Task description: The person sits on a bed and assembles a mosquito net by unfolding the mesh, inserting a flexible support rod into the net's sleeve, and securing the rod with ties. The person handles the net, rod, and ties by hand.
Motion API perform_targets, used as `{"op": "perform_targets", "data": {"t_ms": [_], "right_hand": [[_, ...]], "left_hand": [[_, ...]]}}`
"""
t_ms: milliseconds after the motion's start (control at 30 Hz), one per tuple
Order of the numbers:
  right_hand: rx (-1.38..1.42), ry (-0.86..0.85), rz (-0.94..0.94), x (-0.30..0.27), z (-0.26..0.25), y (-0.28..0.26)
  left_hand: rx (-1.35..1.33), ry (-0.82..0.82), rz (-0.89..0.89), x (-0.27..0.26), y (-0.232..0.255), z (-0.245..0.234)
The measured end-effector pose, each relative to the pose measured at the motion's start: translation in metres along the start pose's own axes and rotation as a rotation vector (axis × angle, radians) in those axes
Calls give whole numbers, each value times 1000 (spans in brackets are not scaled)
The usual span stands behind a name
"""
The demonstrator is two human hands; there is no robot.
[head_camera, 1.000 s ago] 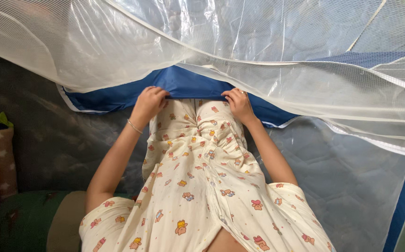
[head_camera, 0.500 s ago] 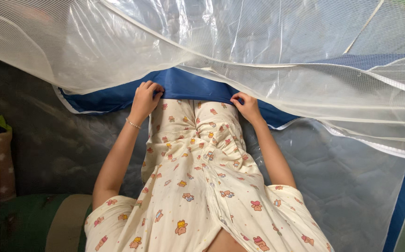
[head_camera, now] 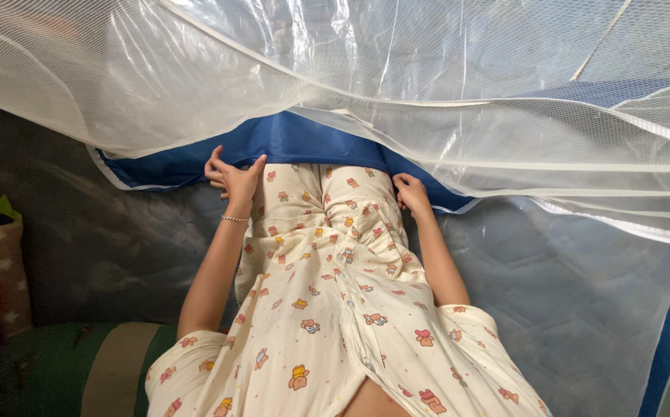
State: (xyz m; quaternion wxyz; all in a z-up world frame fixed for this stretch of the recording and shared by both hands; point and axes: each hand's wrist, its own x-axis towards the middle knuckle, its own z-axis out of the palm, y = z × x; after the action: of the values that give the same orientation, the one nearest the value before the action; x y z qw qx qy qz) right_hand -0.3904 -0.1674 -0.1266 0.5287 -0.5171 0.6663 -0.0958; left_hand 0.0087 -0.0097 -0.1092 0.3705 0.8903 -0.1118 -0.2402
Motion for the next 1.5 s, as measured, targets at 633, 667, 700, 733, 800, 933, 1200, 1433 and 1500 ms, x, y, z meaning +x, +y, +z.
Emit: {"op": "perform_targets", "data": {"t_ms": [633, 667, 700, 733, 800, 933, 1200, 1433, 1500], "right_hand": [[311, -115, 37, 26, 21, 33], [342, -128, 17, 27, 21, 32], [330, -122, 3, 27, 21, 31], [319, -115, -9, 27, 20, 31], [337, -90, 0, 29, 17, 30], [350, 13, 31, 46, 11, 20], [-285, 436, -852, 125, -17, -38], [-491, 575, -245, 164, -54, -89], [-478, 611, -166, 164, -60, -92]], "left_hand": [[-915, -329, -629, 50, -50, 23], [-940, -333, -674, 54, -54, 23], [-995, -385, -690, 58, -57, 23], [-1047, -438, -707, 60, -62, 23], [-1158, -484, -664, 67, -68, 26], [-1233, -399, -462, 84, -62, 35], [-1325, -227, -381, 150, 16, 71], [-1432, 133, -520, 185, 64, 112], [-1420, 176, -529, 187, 70, 117]]}}
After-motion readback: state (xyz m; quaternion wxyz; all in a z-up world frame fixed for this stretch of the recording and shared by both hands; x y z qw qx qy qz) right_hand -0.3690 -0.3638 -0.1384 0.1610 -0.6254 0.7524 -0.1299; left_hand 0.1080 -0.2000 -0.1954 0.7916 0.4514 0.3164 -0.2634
